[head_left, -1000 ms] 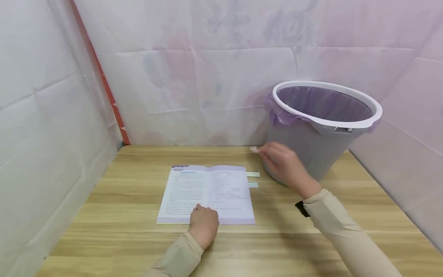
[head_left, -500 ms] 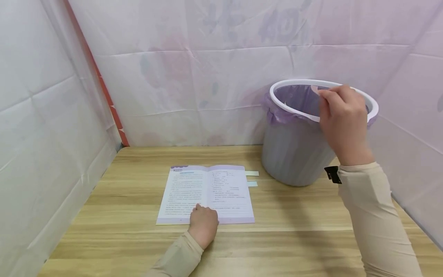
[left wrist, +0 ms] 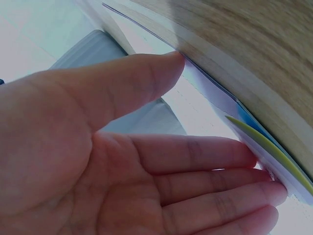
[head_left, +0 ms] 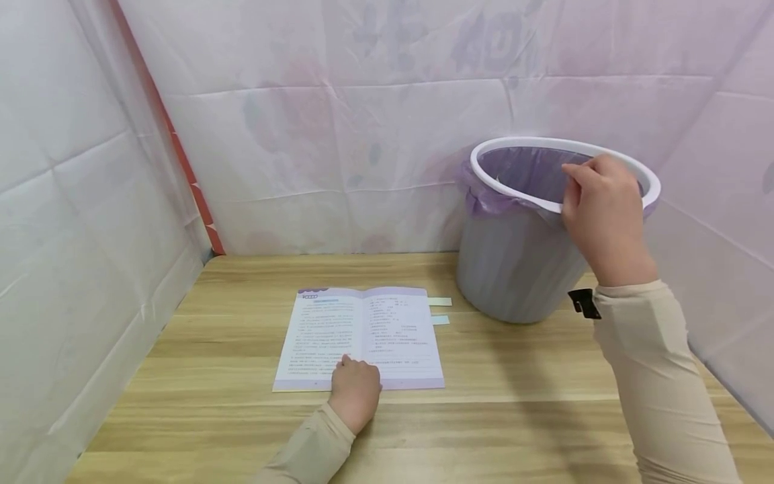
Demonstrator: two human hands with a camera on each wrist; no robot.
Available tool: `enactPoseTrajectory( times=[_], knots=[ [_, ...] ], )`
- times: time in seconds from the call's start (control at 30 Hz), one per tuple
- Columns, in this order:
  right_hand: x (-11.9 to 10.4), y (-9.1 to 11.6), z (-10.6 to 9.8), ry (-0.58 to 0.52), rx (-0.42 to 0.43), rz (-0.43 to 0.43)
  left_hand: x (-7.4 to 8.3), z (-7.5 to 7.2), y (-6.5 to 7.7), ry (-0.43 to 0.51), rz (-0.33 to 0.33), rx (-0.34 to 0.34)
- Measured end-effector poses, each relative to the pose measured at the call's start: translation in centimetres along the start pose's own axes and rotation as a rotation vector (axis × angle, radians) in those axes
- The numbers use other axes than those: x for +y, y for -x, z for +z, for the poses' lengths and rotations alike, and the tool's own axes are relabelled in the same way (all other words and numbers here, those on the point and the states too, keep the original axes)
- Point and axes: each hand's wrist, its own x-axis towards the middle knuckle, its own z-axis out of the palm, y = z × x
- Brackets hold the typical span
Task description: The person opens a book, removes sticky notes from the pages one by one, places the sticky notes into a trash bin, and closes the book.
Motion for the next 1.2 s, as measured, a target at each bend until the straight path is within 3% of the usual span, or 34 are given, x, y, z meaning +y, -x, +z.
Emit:
enactPoseTrajectory(
  times=[0.13,0.23,0.37,0.47,0.57,0.63,0.73,0.83,0.97,1.2],
  knots=[
    [-0.2,0.2,0.0,-0.004,0.002,0.003,0.0,0.0,0.0,0.004,-0.004,-0.005],
    [-1.5,0.5,-0.1,-0.056,0.04,-0.035,0.0,0.0,0.1,0.007,-0.006,-0.018],
    [-5.2,1.3,0.1,-0.245,0.094,-0.117,-0.1,0.1,0.1,0.0,-0.005,-0.01],
    [-7.6,2.2,1.6,-0.428,0.006,-0.123,-0.2,0.0,0.2,-0.011,-0.004,0.012],
    [-8.4,3.7,4.2,-0.583,-0.235,0.012,-0.1,-0.1,0.2,-0.01,-0.005,0.023],
    [-8.2,4.8,6.3,-0.646,-0.436,0.168,-0.1,-0.2,0.1,-0.002,-0.008,0.018],
    [-7.1,6.8,9.8,-0.668,-0.708,0.386,0.0,0.0,0.0,0.004,-0.011,0.006],
    [-6.1,8.8,12.9,-0.647,-0.898,0.555,0.0,0.6,-0.2,-0.009,-0.011,-0.004],
    [-5.4,10.8,15.7,-0.643,-0.992,0.697,0.1,0.6,-0.3,-0.018,-0.012,-0.019],
    [-5.3,12.4,18.0,-0.779,-0.956,0.893,0.2,0.0,-0.3,-0.01,-0.026,-0.032]
  ],
)
